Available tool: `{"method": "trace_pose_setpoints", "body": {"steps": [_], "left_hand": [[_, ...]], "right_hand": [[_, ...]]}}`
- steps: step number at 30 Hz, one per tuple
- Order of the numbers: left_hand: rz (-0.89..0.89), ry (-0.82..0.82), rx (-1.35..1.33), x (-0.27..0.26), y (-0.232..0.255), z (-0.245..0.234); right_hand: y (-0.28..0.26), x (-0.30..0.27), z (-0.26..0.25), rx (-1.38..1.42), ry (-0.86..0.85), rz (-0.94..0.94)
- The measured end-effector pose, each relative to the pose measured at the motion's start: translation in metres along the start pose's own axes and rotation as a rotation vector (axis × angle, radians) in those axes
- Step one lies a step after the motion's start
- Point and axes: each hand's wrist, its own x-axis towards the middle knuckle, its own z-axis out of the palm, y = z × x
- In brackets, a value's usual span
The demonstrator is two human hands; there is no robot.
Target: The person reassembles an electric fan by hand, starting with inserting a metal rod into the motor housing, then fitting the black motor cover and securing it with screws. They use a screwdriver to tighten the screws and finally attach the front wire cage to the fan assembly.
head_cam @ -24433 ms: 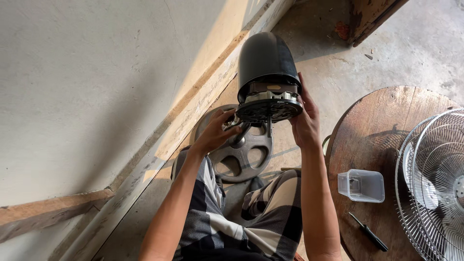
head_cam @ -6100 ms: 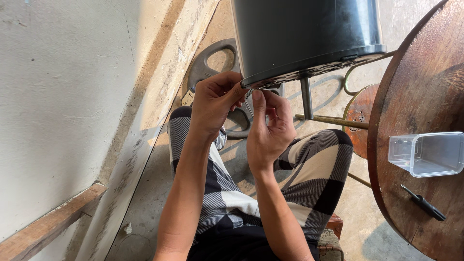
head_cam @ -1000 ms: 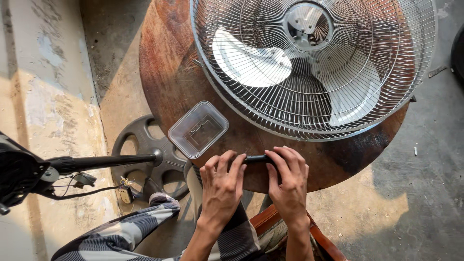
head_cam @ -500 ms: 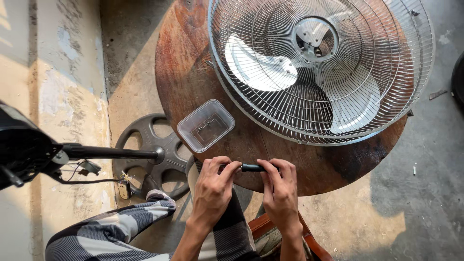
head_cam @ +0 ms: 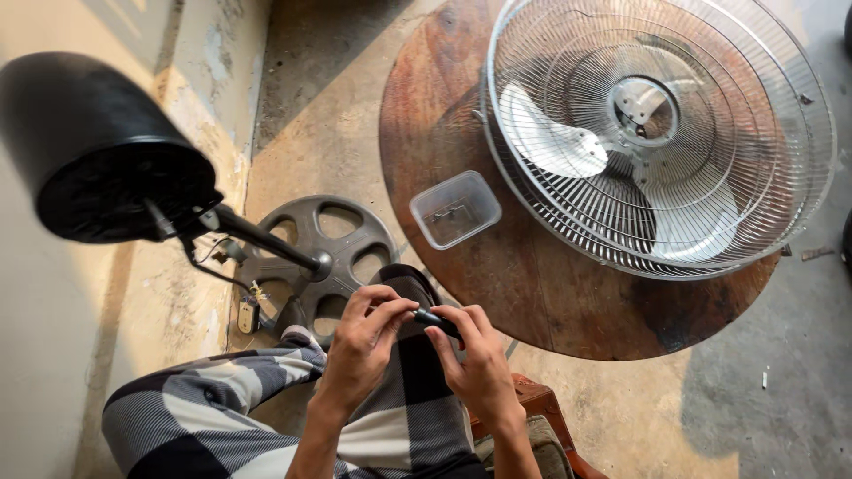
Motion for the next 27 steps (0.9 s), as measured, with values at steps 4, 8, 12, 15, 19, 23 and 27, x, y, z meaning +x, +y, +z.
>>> {"method": "trace_pose_setpoints", "body": {"steps": [4, 8, 12, 15, 19, 23, 27], "left_hand": [[0.033, 0.070, -0.015, -0.011, -0.014, -0.038], [-0.112, 0.088, -0.169, -0.028, -0.034, -0.082], [-0.078, 0.149, -0.301, -0.039, -0.054, -0.123], [-0.144, 0.165, -0.444, -0.047, -0.071, -0.149], [-0.052, 0.334, -0.184, -0.050, -0.097, -0.178], [-0.239, 0.520, -0.119, -0.034, -0.128, -0.203], [-0.371, 0.483, -0.487, -0.007, -0.159, -0.220]], "right_hand": [[-0.023, -0.006, 0.030, -0.055, -0.071, 0.009], [-0.042, -0.014, 0.072, 0.067, -0.105, -0.094], [-0.063, -0.011, 0.112, 0.188, -0.303, 0.109], [-0.074, 0.000, 0.139, 0.331, -0.454, 0.217], [-0.084, 0.023, 0.167, 0.392, -0.544, 0.211], [-0.087, 0.051, 0.189, 0.376, -0.541, 0.155], [-0.086, 0.072, 0.220, 0.556, -0.477, -0.006]]}}
